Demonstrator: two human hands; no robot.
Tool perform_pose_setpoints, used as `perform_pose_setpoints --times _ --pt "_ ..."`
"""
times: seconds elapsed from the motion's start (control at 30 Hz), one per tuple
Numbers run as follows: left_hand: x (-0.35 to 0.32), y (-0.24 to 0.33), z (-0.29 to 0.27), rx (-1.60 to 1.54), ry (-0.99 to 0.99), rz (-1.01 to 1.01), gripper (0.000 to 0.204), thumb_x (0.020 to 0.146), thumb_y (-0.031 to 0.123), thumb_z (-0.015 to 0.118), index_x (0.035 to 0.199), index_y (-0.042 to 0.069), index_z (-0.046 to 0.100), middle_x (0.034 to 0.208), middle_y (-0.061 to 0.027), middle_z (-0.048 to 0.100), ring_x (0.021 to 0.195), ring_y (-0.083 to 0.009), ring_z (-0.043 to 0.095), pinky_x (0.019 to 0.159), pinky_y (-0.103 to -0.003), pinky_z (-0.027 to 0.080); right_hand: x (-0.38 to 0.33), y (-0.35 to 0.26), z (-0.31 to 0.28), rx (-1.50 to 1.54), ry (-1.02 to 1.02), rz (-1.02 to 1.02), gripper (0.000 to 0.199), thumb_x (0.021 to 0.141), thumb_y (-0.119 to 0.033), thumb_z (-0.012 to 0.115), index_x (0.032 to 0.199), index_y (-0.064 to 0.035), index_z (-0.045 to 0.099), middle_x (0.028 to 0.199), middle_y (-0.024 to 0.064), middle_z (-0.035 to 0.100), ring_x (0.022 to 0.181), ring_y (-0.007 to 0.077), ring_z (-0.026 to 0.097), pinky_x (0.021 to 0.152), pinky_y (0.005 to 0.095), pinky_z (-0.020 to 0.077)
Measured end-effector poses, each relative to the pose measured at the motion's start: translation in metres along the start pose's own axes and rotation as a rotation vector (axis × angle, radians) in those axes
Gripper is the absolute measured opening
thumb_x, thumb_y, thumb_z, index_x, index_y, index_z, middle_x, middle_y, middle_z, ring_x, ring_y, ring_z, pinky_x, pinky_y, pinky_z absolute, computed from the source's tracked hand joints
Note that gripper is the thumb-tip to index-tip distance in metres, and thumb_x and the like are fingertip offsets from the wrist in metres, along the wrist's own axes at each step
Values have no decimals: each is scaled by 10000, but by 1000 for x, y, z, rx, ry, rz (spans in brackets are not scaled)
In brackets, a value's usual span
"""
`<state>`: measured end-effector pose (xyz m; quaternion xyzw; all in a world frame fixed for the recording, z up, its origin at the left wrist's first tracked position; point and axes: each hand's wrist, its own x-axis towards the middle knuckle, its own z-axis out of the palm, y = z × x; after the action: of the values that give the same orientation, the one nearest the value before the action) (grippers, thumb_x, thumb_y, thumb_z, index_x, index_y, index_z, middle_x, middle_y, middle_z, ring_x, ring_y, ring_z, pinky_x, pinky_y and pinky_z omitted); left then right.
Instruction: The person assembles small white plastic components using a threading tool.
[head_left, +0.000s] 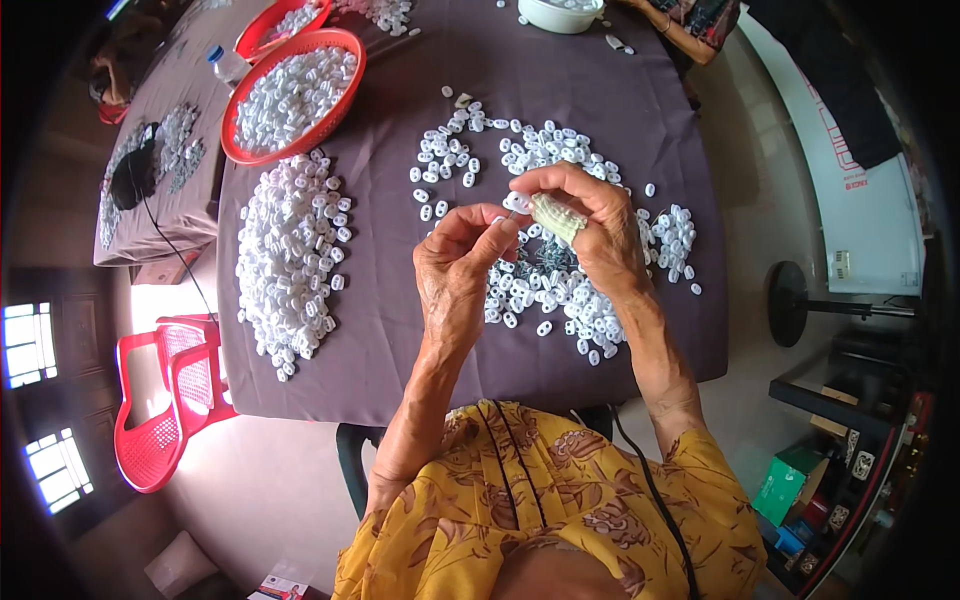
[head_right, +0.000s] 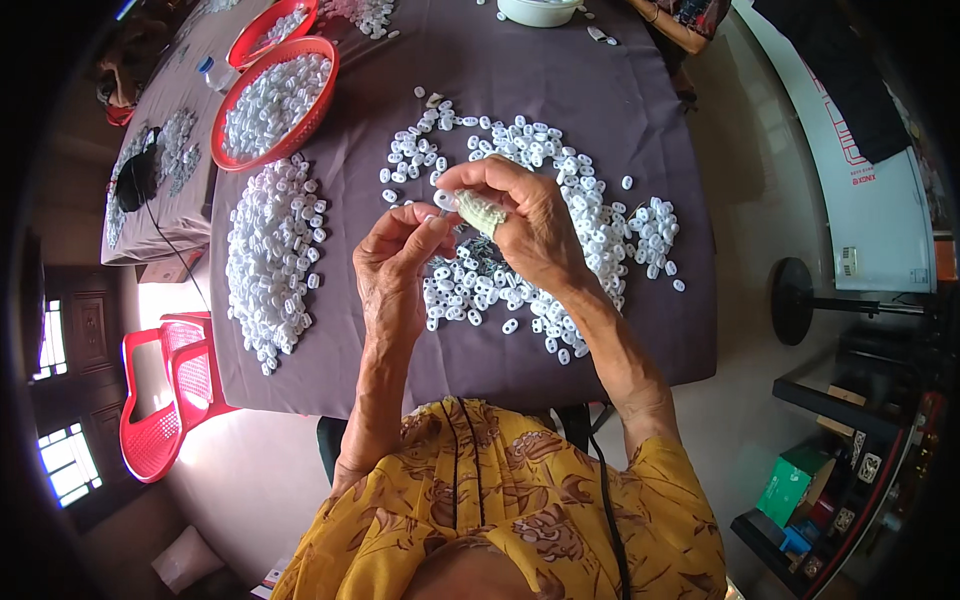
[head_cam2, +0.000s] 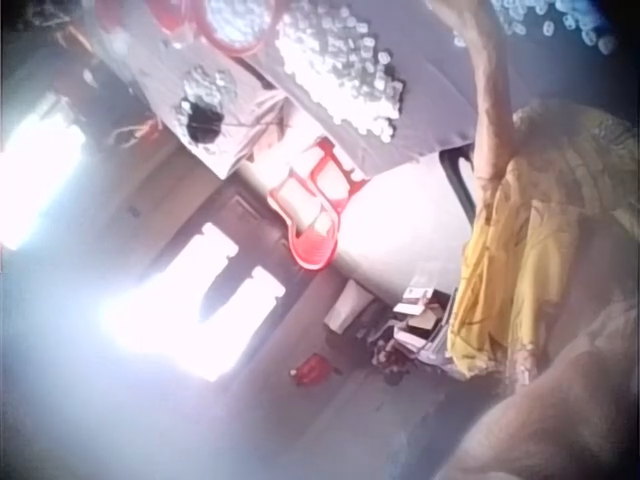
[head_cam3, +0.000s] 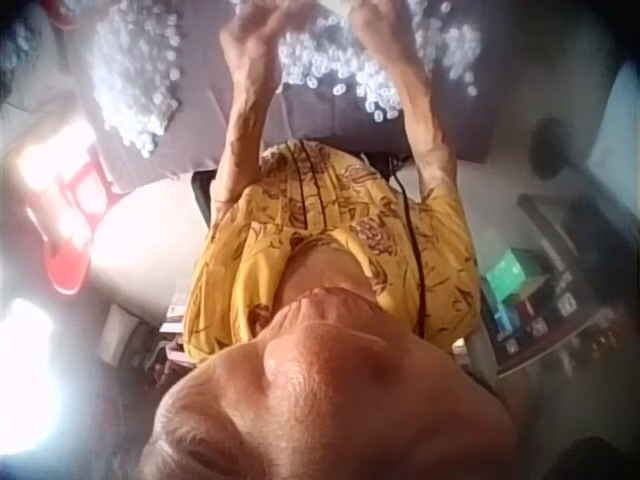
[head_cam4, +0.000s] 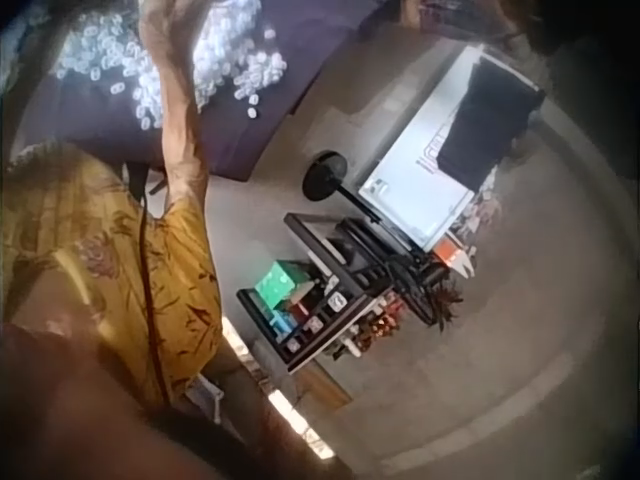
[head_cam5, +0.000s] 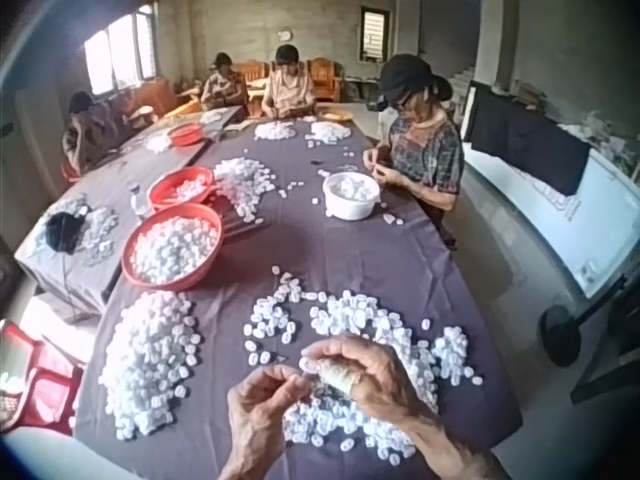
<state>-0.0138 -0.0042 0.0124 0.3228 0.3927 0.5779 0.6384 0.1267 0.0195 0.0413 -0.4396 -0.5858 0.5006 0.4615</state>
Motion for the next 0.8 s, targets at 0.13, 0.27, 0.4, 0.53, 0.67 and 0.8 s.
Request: perform_pose_setpoints --times 0.13,0.27,0.4,0.53,0.67,0.8 --pt "0 -1 -1 14 16 6 109 805 53 617 871 -31 594 809 -78 635 662 -89 528 640 -216 437 1 1 1 -14 -6 -62 218 776 51 475 926 -9 620 901 42 612 850 112 564 768 229 447" --pt "0 -2 -1 26 11 7 103 802 50 620 865 -28 595 793 -70 628 665 -91 531 638 -217 436 1 5 2 -31 -16 -74 187 794 52 499 932 -1 613 919 59 613 873 127 575 781 244 464" --pt "1 -4 0 19 20 15 110 800 55 626 864 -30 597 772 -58 620 668 -93 536 639 -220 439 0 9 0 -63 -32 -75 187 797 66 509 944 4 606 906 61 608 872 137 587 777 248 479" --pt "0 -5 1 45 13 25 123 798 64 639 868 -30 603 762 -48 614 670 -93 542 641 -225 445 -2 12 -2 -93 -13 -144 198 784 81 514 942 6 607 885 62 606 872 140 589 773 248 483" --pt "0 -7 -1 54 13 33 120 798 67 642 866 -26 609 755 -42 610 673 -92 546 642 -226 447 -2 15 -2 -235 7 -217 203 764 81 530 934 3 610 855 68 601 836 155 594 744 255 484" --pt "-1 -8 0 82 10 42 113 800 67 640 860 -25 612 742 -36 604 672 -91 544 640 -225 447 -3 17 -4 -310 13 -259 206 752 75 542 929 -4 611 846 74 599 806 171 594 718 265 480"
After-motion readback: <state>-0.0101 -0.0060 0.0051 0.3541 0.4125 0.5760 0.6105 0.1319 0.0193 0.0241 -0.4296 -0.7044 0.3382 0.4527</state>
